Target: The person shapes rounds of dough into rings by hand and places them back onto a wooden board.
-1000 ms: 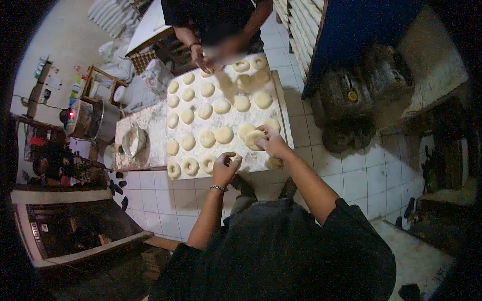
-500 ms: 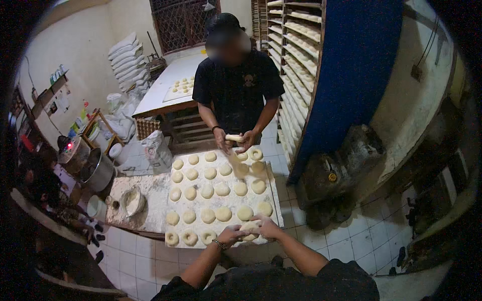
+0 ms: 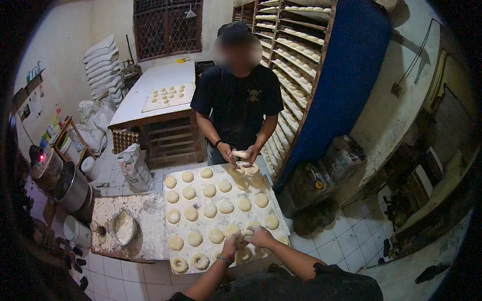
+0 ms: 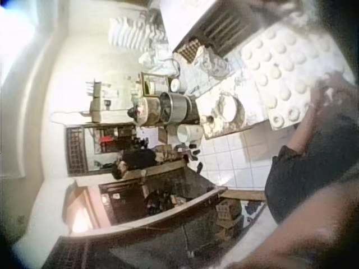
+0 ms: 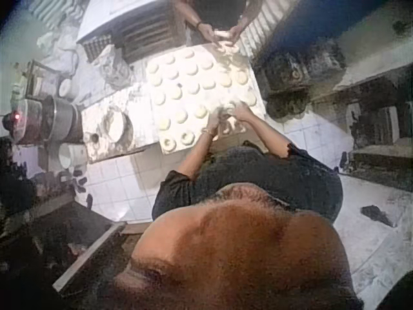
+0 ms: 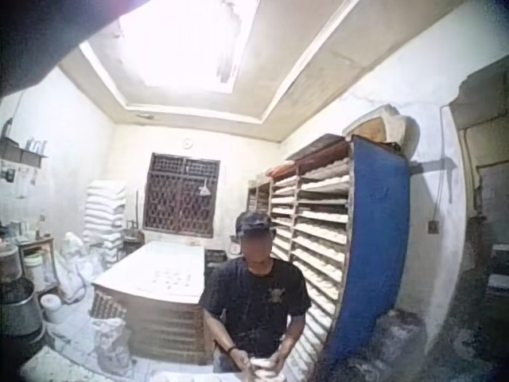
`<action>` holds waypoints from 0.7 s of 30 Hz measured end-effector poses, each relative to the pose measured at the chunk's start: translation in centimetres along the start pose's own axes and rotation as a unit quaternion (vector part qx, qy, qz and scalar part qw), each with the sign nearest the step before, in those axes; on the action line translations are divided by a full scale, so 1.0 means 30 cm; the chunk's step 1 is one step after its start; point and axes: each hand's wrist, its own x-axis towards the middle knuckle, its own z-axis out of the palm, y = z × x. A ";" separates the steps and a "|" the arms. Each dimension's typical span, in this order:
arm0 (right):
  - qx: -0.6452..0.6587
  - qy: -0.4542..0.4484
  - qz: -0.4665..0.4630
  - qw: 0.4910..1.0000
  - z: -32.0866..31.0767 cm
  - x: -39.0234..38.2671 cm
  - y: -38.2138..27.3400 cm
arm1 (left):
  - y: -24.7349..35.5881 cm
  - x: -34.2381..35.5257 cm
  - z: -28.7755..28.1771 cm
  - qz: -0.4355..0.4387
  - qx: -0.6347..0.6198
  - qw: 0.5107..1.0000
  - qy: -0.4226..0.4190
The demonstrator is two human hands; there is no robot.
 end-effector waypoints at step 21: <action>0.658 -0.329 -0.026 0.677 -0.196 0.094 0.072 | 0.176 -0.115 0.338 -0.031 0.157 0.967 0.199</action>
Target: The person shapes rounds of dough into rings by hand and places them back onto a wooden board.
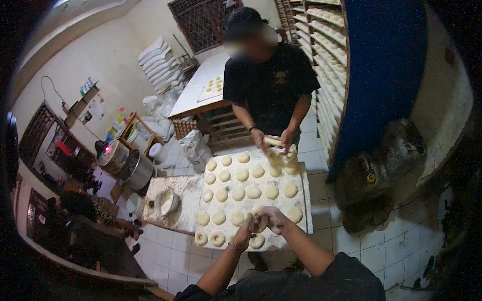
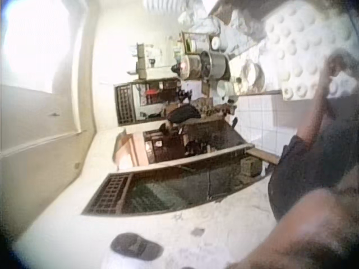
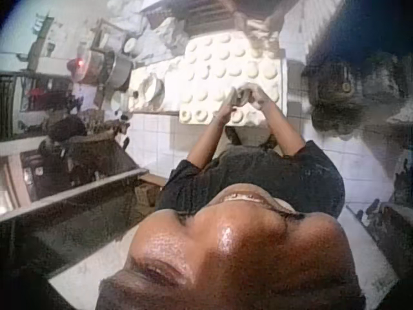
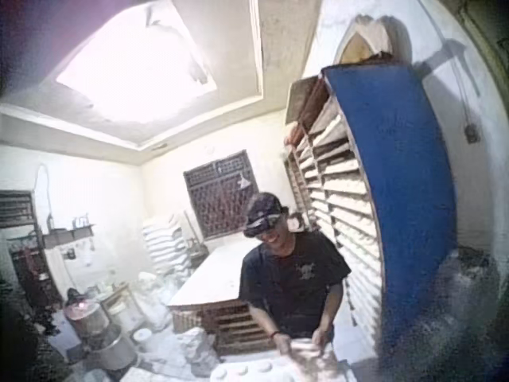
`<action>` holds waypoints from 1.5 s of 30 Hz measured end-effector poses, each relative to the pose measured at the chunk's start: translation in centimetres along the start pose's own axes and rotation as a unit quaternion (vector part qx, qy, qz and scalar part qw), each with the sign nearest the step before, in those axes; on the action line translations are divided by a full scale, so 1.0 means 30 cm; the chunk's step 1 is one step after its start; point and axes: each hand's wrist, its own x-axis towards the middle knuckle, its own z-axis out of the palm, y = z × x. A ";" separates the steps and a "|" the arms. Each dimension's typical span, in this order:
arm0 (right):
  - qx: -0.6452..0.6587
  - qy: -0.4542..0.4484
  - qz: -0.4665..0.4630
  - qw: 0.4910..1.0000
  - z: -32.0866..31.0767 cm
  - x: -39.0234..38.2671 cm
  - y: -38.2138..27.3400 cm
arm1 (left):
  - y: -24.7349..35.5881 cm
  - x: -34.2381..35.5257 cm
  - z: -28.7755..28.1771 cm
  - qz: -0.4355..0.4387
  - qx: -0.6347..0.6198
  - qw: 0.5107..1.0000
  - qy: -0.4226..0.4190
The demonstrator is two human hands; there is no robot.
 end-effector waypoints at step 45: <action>-0.327 0.092 0.061 0.939 0.059 -0.350 0.335 | -0.297 -0.222 -0.099 0.043 -0.238 0.950 -0.199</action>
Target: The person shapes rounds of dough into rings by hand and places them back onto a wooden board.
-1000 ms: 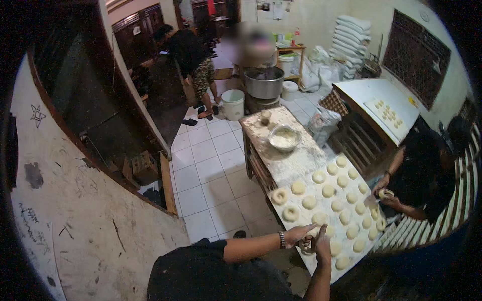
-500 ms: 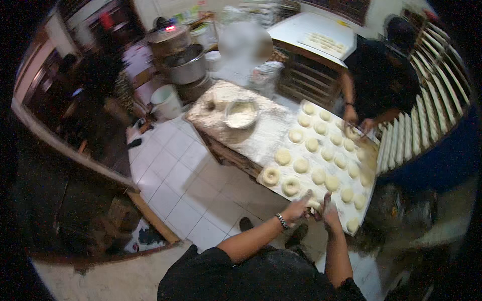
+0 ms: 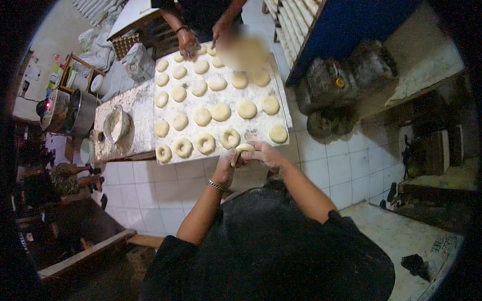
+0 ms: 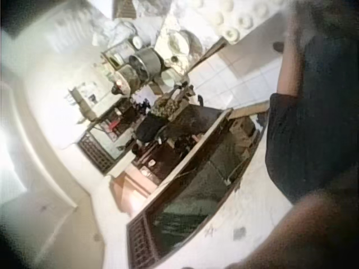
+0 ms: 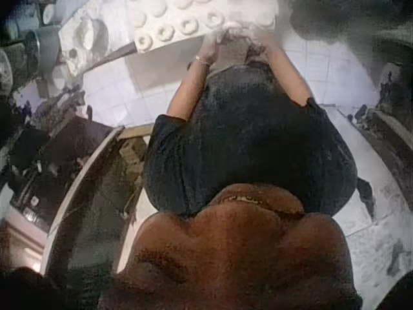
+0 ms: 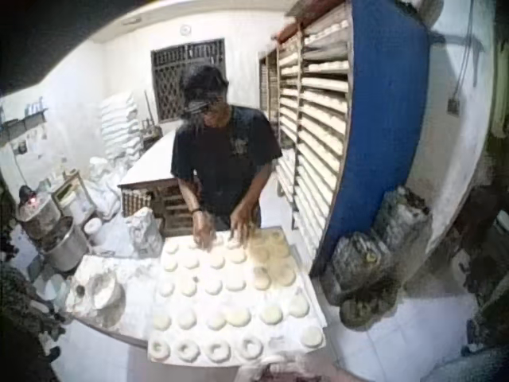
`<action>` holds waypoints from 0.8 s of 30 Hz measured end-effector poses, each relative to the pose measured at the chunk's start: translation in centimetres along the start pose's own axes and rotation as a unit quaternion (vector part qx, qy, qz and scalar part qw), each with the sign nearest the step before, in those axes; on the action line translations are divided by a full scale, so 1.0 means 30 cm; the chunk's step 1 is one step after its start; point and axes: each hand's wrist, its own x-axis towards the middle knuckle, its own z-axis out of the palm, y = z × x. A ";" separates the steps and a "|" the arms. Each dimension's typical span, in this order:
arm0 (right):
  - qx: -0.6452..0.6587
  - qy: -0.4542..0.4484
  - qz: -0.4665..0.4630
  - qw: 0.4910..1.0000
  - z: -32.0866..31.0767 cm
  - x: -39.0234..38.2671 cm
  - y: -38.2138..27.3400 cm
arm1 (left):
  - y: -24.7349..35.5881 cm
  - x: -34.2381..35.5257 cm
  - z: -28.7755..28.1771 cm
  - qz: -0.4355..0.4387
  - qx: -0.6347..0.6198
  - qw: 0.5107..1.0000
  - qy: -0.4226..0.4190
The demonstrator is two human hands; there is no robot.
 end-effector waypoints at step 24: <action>-0.445 0.186 -0.131 0.866 -0.478 0.092 0.133 | -0.181 0.093 -0.056 0.062 0.674 0.683 0.273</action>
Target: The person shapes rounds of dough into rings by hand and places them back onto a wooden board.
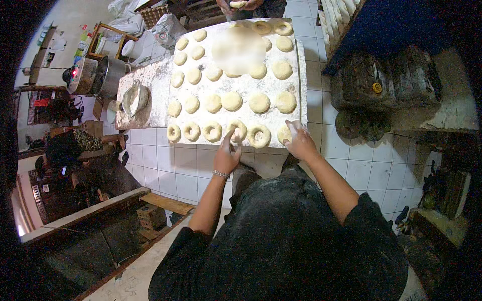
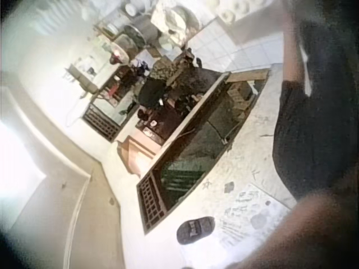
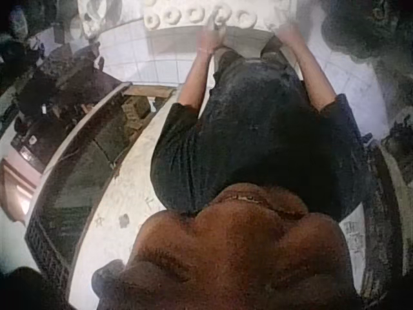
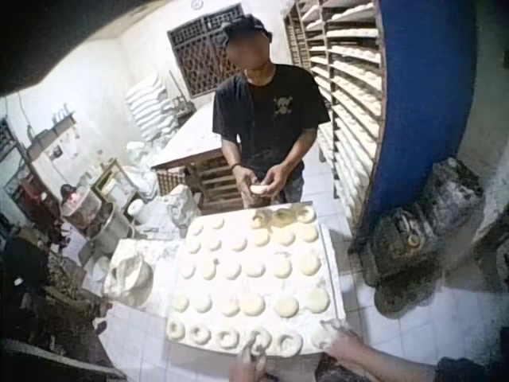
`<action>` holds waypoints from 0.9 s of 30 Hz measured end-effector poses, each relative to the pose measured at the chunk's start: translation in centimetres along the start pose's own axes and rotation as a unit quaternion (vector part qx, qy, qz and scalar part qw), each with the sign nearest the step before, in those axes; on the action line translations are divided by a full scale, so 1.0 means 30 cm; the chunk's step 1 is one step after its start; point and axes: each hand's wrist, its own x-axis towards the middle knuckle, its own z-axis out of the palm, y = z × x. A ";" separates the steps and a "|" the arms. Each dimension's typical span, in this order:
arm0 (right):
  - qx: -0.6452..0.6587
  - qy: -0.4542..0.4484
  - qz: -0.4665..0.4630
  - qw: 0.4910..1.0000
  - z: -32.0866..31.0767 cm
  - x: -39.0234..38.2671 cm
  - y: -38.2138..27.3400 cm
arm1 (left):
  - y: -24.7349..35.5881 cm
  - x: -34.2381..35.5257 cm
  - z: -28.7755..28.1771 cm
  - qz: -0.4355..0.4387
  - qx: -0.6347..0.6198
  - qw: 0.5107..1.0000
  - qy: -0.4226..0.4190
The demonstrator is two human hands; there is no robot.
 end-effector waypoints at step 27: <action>0.354 0.081 0.237 0.901 -0.107 0.027 -0.391 | 0.254 0.386 -0.150 0.102 -0.550 0.729 -0.394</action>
